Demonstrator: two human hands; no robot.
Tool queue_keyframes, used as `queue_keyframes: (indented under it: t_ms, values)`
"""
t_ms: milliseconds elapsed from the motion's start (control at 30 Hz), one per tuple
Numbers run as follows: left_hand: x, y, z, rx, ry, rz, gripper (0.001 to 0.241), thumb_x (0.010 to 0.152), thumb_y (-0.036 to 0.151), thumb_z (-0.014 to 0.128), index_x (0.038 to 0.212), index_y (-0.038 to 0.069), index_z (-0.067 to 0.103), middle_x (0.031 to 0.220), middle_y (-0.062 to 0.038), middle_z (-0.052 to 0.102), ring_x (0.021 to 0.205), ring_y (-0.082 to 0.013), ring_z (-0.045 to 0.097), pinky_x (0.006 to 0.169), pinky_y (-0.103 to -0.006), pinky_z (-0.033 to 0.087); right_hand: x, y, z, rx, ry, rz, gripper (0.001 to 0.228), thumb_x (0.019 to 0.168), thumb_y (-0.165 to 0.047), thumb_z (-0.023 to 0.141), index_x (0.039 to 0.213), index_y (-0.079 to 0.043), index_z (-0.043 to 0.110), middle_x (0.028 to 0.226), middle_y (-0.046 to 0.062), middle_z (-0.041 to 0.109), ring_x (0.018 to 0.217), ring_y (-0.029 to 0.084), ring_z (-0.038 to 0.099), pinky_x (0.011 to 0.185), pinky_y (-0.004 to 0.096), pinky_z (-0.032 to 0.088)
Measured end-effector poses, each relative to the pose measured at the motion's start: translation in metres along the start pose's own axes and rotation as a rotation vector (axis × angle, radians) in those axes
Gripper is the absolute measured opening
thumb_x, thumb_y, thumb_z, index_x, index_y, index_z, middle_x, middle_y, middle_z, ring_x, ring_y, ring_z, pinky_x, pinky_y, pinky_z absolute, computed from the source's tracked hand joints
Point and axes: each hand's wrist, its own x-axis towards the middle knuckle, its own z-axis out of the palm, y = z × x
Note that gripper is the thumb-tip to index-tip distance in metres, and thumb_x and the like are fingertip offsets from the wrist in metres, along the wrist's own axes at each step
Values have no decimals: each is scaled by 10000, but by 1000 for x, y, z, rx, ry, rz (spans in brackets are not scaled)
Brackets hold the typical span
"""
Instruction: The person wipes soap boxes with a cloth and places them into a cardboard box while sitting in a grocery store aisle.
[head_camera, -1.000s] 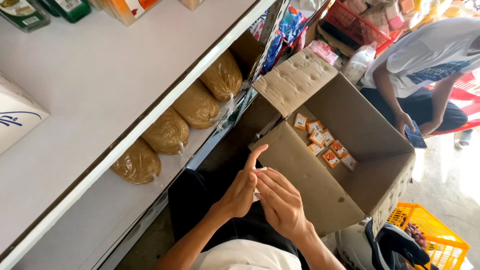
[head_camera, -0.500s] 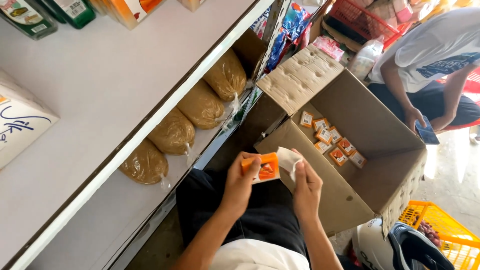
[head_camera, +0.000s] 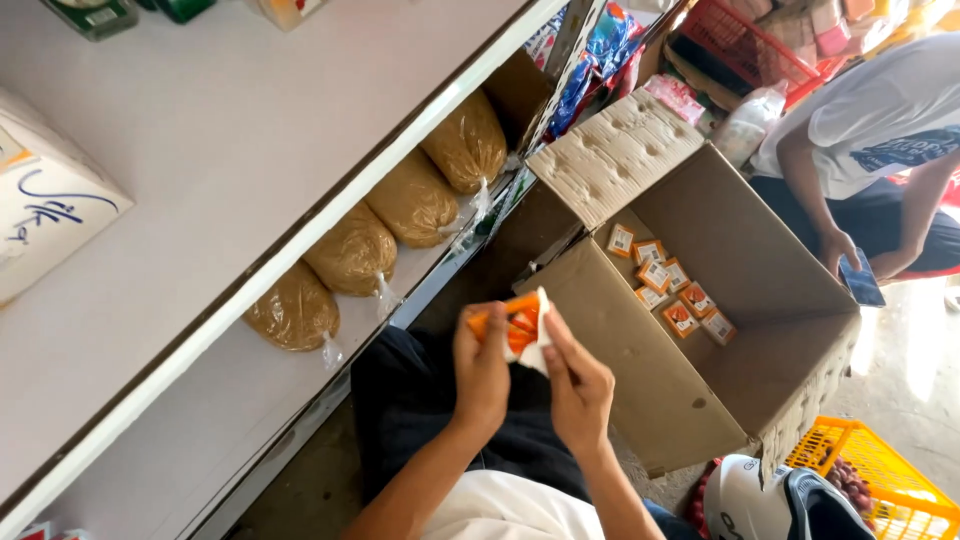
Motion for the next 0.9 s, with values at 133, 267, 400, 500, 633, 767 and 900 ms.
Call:
queue_keyframes:
  t_ms: [133, 267, 400, 500, 633, 767, 900]
  values:
    - [17, 15, -11, -274, 69, 31, 377, 1006, 366, 565, 1163, 26, 530, 1084, -117, 542, 992, -165, 509, 956, -319, 430, -20, 15, -4, 143, -84, 225, 276, 944, 11, 603, 1139, 23, 798, 707, -16, 612, 572, 57, 370, 513, 206, 287]
    - [29, 2, -12, -533, 110, -115, 319, 962, 252, 666, 1159, 84, 479, 1092, -87, 545, 940, -166, 556, 806, -306, 488, -1, 27, 10, 748, 84, 361, 336, 1031, -109, 548, 1295, 84, 627, 1234, 161, 663, 1027, 191, 628, 892, 299, 516]
    - [23, -32, -8, -511, 113, -148, 459, 1009, 526, 457, 1152, 94, 518, 923, -44, 528, 776, -123, 499, 687, -279, 402, -5, -32, 19, 460, -177, 82, 619, 1054, -407, 412, 1463, 55, 457, 1433, 191, 563, 1291, 282, 561, 1083, 397, 443]
    - [25, -48, -16, -493, 80, -117, 614, 979, 691, 316, 1148, 128, 493, 911, -47, 533, 746, -128, 505, 679, -286, 413, -8, -62, 26, -11, -393, -213, 705, 1027, -435, 439, 1534, 47, 350, 1589, 228, 429, 1474, 368, 431, 1207, 470, 309]
    - [12, -11, -19, -100, 106, -84, 782, 1006, 650, 230, 858, 23, 673, 821, -65, 663, 728, -146, 584, 736, -296, 470, 3, -39, 31, -319, -472, -416, 695, 1039, -366, 466, 1552, 69, 291, 1627, 257, 360, 1544, 382, 322, 1269, 500, 205]
    - [5, -16, -30, -398, 178, -374, 1021, 909, 746, 180, 1518, -51, 370, 1603, -232, 427, 1445, -337, 480, 1176, -389, 346, 7, -15, 36, -397, -557, -387, 801, 1051, -542, 296, 1578, 60, 250, 1657, 239, 308, 1580, 360, 200, 1265, 480, 130]
    - [10, -21, -43, -637, 63, -473, 994, 839, 804, 323, 1426, 20, 491, 1280, -227, 605, 1124, -303, 623, 944, -374, 481, -10, -36, 43, -365, -574, -458, 887, 1033, -650, 177, 1590, 39, 229, 1674, 242, 261, 1585, 385, 180, 1275, 532, 109]
